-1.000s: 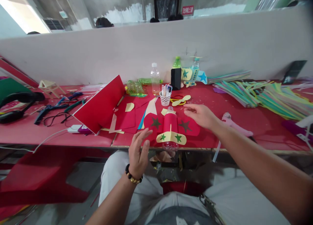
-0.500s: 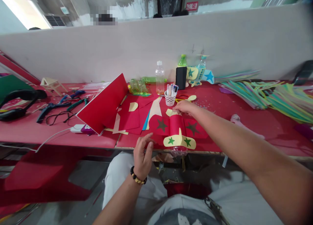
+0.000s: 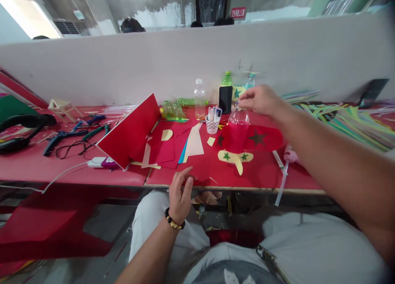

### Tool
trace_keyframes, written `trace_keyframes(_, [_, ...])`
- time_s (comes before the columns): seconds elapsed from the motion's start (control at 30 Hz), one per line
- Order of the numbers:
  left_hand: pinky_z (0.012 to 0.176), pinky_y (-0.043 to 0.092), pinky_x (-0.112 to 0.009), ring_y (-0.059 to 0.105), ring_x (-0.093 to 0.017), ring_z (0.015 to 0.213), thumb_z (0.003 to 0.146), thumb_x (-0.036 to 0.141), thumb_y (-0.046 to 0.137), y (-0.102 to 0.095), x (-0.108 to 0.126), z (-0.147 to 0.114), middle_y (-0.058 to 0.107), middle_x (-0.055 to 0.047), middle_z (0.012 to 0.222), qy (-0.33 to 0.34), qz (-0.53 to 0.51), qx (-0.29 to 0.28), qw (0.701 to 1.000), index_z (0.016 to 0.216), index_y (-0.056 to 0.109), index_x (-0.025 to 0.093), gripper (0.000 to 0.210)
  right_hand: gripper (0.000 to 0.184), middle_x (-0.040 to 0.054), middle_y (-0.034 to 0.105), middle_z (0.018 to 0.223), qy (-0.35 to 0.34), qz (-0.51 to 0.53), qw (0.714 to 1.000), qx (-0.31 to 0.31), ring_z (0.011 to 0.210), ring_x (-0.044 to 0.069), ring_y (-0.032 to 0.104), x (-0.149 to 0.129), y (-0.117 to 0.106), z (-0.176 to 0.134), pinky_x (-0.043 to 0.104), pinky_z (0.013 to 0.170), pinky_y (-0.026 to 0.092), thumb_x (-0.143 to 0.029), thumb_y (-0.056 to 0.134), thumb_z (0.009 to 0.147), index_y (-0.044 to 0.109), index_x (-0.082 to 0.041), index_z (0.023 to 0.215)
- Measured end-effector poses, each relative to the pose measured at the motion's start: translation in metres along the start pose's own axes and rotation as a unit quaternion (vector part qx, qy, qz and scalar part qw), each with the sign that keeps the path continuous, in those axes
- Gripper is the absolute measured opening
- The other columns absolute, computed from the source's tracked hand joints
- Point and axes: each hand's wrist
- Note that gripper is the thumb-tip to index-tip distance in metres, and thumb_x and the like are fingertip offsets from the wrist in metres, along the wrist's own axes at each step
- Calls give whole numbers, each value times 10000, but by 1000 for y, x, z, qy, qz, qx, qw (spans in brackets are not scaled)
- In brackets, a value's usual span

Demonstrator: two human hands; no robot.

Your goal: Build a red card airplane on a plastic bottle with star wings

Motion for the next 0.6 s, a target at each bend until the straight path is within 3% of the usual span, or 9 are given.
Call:
trace_keyframes(0.13, [807, 501, -345, 624, -196, 867, 983, 349, 449, 1, -1, 0, 667, -58, 937, 7, 0, -5, 1000, 1240, 570, 241, 304, 277, 42, 610, 710, -16, -40, 997, 57, 618, 94, 447, 3, -15, 0, 277, 619, 352, -221, 680, 702, 724, -63, 926])
trace_keyframes(0.4, [799, 496, -341, 624, -194, 879, 986, 306, 447, -1, 9, 6, 667, -55, 960, 45, 34, -4, 998, 1219, 567, 237, 271, 200, -9, 558, 646, -35, -62, 996, 62, 583, 106, 440, 29, -7, 18, 274, 591, 357, -265, 698, 685, 710, -147, 846])
trace_keyframes(0.6, [945, 437, -383, 565, -219, 1055, 930, 329, 565, 4, 37, 56, 638, -60, 1092, 115, 92, -6, 989, 1245, 535, 241, 328, 255, 45, 644, 759, -104, -70, 991, 48, 689, 154, 532, 30, -8, 15, 292, 653, 399, -308, 692, 683, 708, -145, 879])
Point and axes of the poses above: each hand's wrist, its own z-axis towards the middle knuckle, its own y-axis out of the palm, x = y × z
